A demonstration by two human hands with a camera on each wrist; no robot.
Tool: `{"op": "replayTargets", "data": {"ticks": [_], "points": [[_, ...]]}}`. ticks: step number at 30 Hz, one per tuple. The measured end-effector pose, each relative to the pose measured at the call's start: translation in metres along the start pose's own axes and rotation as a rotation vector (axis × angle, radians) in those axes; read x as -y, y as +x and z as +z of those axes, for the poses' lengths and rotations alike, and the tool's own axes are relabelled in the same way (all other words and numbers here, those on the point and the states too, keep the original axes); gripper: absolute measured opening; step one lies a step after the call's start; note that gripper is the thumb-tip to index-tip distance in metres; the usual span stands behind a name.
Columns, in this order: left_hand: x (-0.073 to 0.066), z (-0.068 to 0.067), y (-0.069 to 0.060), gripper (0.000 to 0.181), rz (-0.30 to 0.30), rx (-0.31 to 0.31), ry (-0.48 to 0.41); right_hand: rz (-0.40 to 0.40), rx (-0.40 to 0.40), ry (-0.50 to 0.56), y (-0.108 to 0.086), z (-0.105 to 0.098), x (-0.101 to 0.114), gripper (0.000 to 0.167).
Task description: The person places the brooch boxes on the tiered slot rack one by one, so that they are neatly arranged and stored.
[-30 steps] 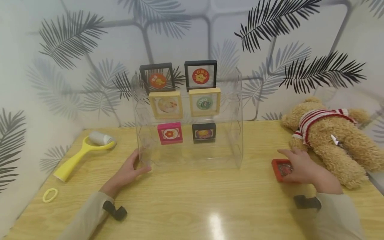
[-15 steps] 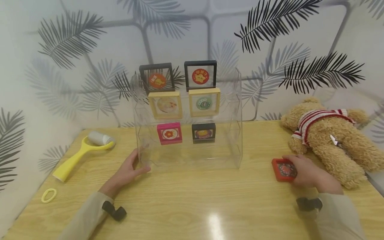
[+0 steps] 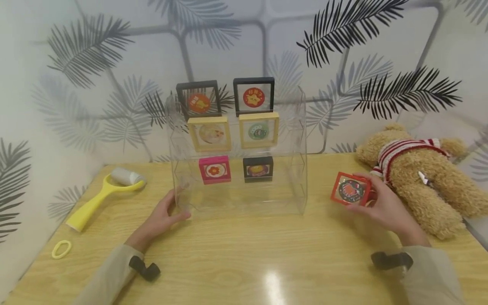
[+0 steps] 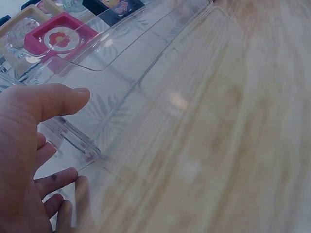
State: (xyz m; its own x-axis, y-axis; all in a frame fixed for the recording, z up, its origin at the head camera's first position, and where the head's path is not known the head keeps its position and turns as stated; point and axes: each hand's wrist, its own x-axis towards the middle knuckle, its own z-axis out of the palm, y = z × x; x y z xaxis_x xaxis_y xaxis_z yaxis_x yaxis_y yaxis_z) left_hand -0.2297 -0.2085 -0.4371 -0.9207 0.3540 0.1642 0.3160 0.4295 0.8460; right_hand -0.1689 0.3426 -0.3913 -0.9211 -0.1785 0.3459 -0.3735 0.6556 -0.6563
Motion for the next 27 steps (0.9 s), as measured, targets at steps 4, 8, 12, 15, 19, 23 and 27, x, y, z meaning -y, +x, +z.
{"op": "replayTargets", "data": {"ticks": [4, 8, 12, 15, 19, 23, 27], "points": [[-0.001, 0.0, 0.001, 0.076, 0.02, 0.007, -0.007, -0.025, -0.099, 0.087, 0.004, 0.007, 0.01, 0.083], [0.0, 0.0, 0.002, 0.076, 0.008, 0.006, -0.008, -0.056, -0.175, 0.151, 0.011, 0.014, 0.029, 0.085], [0.0, -0.002, 0.002, 0.076, 0.001, 0.004, -0.007, -0.119, -0.172, 0.224, 0.017, 0.023, 0.05, 0.086], [-0.001, -0.002, 0.003, 0.076, 0.001, 0.008, -0.011, -0.154, -0.141, 0.256, 0.021, 0.03, 0.064, 0.087], [-0.002, -0.002, 0.002, 0.077, -0.009, 0.006, -0.008, -0.149, -0.134, 0.263, 0.027, 0.041, 0.08, 0.087], [-0.002, -0.002, 0.001, 0.077, -0.009, 0.0, 0.0, -0.13, -0.125, 0.293, 0.032, 0.054, 0.092, 0.081], [-0.001, -0.001, 0.001, 0.077, 0.0, 0.003, -0.001, -0.133, -0.09, 0.302, 0.037, 0.067, 0.101, 0.071]]}}
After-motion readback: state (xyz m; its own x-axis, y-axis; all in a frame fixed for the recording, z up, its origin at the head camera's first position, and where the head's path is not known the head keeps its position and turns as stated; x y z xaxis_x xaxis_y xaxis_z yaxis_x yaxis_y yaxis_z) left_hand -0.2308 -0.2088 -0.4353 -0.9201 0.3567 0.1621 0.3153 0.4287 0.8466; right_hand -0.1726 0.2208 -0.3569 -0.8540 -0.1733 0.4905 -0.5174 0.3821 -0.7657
